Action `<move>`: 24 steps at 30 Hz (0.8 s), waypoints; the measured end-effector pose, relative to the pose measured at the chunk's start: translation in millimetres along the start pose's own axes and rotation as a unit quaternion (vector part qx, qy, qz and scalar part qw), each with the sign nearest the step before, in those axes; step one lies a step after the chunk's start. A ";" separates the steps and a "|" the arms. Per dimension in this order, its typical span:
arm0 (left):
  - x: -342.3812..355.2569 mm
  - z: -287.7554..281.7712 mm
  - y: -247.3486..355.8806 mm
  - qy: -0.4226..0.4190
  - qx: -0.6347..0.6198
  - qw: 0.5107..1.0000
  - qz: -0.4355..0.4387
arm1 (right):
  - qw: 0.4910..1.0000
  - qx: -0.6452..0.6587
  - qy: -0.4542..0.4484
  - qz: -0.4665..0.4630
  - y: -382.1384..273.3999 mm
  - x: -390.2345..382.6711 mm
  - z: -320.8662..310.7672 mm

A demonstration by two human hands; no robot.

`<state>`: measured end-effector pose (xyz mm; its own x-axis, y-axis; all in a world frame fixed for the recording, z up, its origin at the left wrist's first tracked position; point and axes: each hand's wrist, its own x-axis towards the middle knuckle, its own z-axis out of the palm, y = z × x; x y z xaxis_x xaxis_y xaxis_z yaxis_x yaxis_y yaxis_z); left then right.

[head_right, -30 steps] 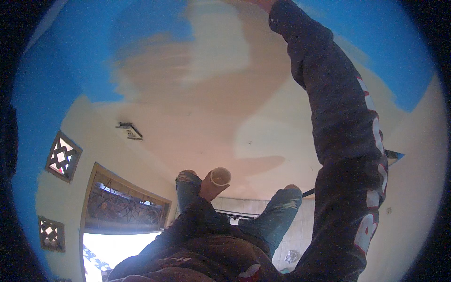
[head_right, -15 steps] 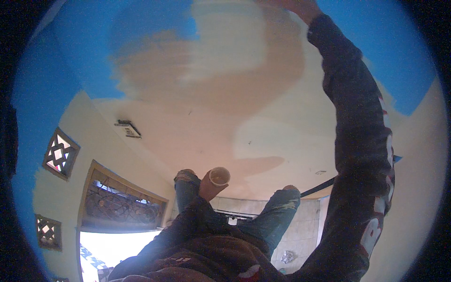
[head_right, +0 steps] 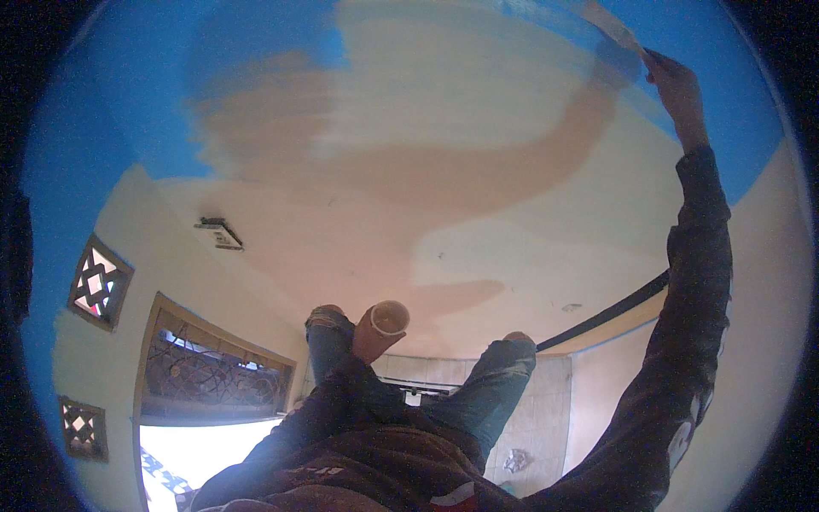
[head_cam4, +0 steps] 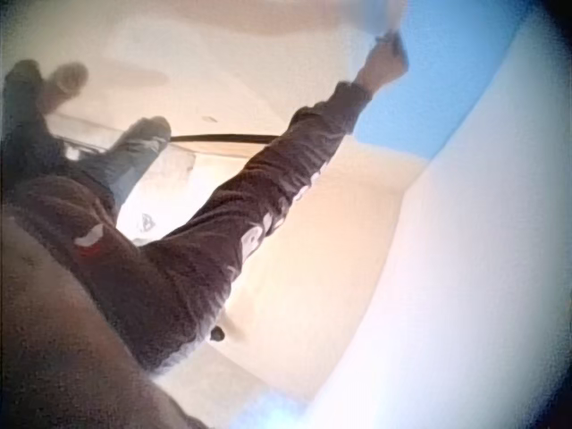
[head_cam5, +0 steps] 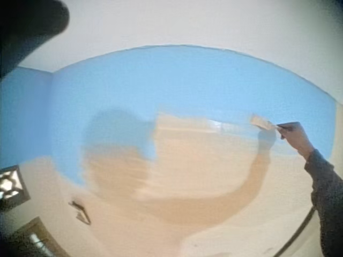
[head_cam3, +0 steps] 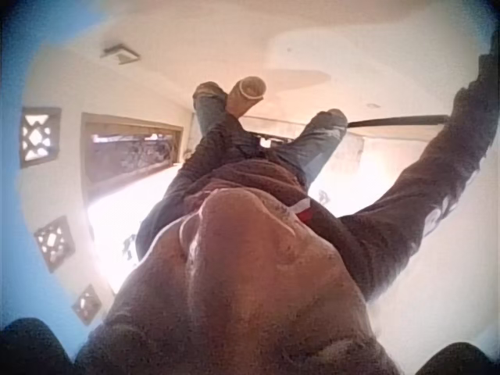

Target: The person paints a ceiling with white paint using a brush and a small container. They repeatedly dip the brush into the container and apply paint to the ceiling surface, gradually covering the blue undercoat.

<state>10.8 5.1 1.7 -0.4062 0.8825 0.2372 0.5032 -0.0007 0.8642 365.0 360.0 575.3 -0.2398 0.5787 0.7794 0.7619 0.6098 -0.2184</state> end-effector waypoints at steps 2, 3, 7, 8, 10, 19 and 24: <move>0.5 5.7 -27.5 -0.009 -0.047 0.999 0.020 | 0.999 0.000 0.011 0.030 23.2 -8.2 -4.8; 1.7 7.1 -29.1 -0.016 -0.055 0.998 0.019 | 0.998 0.009 0.020 0.054 33.1 -13.7 -5.7; 0.8 -4.1 8.2 -0.028 -0.040 0.999 -0.013 | 0.993 0.012 0.064 0.100 73.6 -39.8 -23.6; 0.7 -5.9 12.7 -0.020 -0.032 0.999 -0.016 | 0.991 0.006 0.072 0.112 73.8 -44.0 -24.5; 1.1 -4.2 4.4 0.002 -0.030 0.999 -0.017 | 0.989 -0.004 0.096 0.113 71.6 -50.8 -25.0; 1.8 1.2 5.5 -0.013 -0.016 1.000 -0.014 | 0.917 -0.380 0.068 0.097 57.7 -62.9 -27.1; 0.7 -0.2 1.6 -0.020 -0.024 0.999 -0.008 | 0.953 -0.280 0.117 0.009 -23.9 -53.1 34.3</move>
<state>11.2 5.7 3.3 -0.3835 0.9004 0.2055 0.4584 -0.0076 0.8887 338.9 333.3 519.1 -0.1335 0.4102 0.9022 0.9819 0.1783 0.0642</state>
